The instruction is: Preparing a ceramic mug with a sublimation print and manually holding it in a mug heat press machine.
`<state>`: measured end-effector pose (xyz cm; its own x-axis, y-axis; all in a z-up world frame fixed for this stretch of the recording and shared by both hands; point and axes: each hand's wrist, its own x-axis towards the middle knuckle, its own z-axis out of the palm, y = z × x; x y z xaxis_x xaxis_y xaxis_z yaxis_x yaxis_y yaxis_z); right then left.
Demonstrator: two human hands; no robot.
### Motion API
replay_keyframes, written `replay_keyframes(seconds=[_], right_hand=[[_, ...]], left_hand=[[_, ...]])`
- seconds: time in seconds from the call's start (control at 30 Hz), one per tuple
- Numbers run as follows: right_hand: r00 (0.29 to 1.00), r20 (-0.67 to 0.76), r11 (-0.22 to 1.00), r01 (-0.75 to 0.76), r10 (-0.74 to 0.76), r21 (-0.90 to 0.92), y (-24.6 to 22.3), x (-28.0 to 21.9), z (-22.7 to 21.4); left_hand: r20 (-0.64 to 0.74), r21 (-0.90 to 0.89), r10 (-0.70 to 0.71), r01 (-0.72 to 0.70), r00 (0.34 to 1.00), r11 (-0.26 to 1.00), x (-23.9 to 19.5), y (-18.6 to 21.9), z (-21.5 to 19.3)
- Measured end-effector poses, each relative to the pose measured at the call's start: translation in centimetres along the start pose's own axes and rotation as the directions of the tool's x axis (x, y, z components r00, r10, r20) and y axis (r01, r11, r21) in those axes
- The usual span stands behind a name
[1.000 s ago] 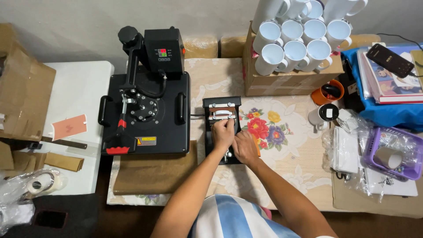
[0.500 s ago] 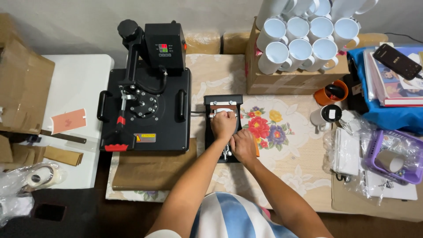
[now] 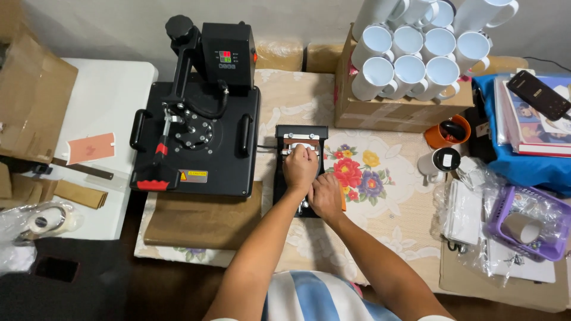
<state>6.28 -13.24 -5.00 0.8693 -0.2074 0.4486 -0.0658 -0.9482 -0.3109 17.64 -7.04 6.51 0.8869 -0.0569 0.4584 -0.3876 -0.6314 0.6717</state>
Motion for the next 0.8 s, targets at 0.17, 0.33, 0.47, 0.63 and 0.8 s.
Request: replay_keyframes(seconds=[0.17,0.33,0.47,0.63,0.8], right_hand=[[1.0,-0.005,1.0,0.009,-0.009,0.012,0.6,0.7,0.4],[1.0,0.024,1.0,-0.001,0.0,0.029,0.0,0.3,-0.1],[0.999,0.032,1.0,0.004,-0.004,0.006,-0.5,0.5,-0.6],[0.998,0.056,0.999,-0.012,0.015,-0.038,-0.6,1.1,-0.5],[0.997,0.077,0.999,-0.031,0.033,-0.017,-0.9,-0.1,-0.9]], left_hand=[[-0.023,0.031,0.058,-0.058,0.998,0.998,0.5,0.0,0.4],[0.0,0.003,0.179,-0.179,0.984,0.984,0.4,-0.8,-0.1],[0.012,0.106,0.383,-0.382,0.923,0.918,0.2,-2.1,1.1],[-0.001,0.094,0.436,-0.434,0.9,0.896,0.7,-3.2,2.2],[0.03,0.062,0.41,-0.411,0.911,0.909,-0.4,-3.4,1.6]])
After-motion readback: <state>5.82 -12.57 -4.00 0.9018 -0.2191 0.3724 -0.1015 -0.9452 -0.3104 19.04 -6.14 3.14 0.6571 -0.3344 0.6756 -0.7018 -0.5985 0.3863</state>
